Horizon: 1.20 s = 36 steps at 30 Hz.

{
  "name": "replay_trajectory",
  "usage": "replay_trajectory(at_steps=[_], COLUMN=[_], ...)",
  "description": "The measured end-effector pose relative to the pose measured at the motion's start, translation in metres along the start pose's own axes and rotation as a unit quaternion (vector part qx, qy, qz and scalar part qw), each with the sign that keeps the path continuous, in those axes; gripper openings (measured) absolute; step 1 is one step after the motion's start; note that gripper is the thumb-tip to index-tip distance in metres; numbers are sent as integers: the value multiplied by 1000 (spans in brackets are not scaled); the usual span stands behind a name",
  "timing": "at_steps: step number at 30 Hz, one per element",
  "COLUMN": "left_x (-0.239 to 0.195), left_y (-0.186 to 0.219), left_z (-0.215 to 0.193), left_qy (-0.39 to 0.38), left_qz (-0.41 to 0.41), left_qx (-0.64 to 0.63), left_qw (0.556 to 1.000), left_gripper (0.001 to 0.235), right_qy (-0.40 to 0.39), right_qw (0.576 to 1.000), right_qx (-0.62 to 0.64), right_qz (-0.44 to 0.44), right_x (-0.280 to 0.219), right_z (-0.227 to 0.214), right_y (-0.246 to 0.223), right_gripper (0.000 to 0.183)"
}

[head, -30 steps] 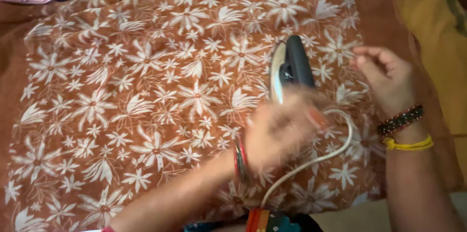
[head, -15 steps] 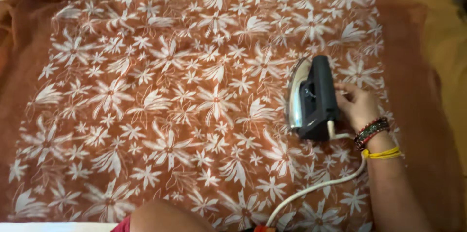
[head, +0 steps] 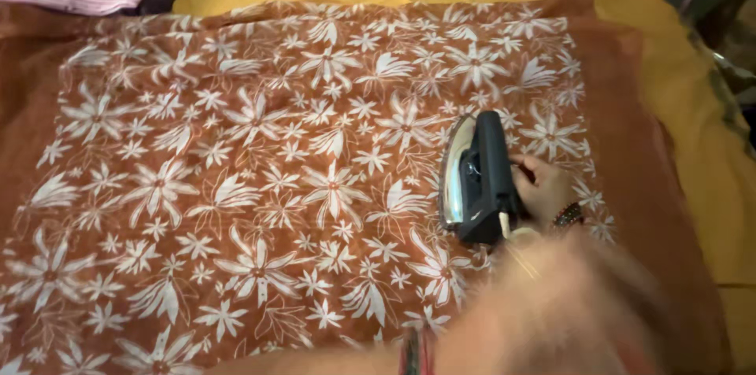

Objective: The person irons a floral patterned fabric by hand using a dry iron on a low surface.

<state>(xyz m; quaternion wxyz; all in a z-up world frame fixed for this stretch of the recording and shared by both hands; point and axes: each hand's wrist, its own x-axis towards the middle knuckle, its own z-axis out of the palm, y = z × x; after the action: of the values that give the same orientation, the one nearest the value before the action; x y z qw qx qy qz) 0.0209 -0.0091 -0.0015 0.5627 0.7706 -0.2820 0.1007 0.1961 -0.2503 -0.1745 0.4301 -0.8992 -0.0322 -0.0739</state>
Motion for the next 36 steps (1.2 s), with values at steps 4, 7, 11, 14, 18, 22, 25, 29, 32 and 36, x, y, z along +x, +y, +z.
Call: replay_trajectory(at_steps=[4,7,11,14,18,22,25,29,32,36], left_x=[43,53,54,57,55,52,47,41,45,42], left_y=[-67,-103,-142,-164,-174,-175,-179,-182,-177,-161], left_z=[16,22,45,56,52,22,-7,-27,-31,-47], left_qy=[69,57,49,47,0,0,6,89,273,212], left_qz=[-86,-161,-173,-196,-226,-247,-270,-269,-266,-411], left_qx=[109,72,37,76,56,-28,-71,-40,-125,13], left_qw=[988,983,983,977,973,969,960,958,916,886], left_gripper=[87,111,109,98,94,75,64,56,62,70], right_qy=[13,38,34,26,24,26,39,32,22,27], right_qw=[993,958,945,953,957,955,954,950,954,955], right_qx=[-92,-262,-301,-284,-276,-278,-279,-294,-286,-283], right_qz=[-70,-111,-126,-98,-92,-95,-106,-97,-89,-90], right_x=[-6,-4,3,2,0,-3,-3,-2,-3,-3], right_z=[-3,3,12,14,11,12,13,13,13,13], right_y=[7,24,38,38,26,18,17,17,17,19], right_gripper=[29,34,42,44,42,42,44,44,44,44])
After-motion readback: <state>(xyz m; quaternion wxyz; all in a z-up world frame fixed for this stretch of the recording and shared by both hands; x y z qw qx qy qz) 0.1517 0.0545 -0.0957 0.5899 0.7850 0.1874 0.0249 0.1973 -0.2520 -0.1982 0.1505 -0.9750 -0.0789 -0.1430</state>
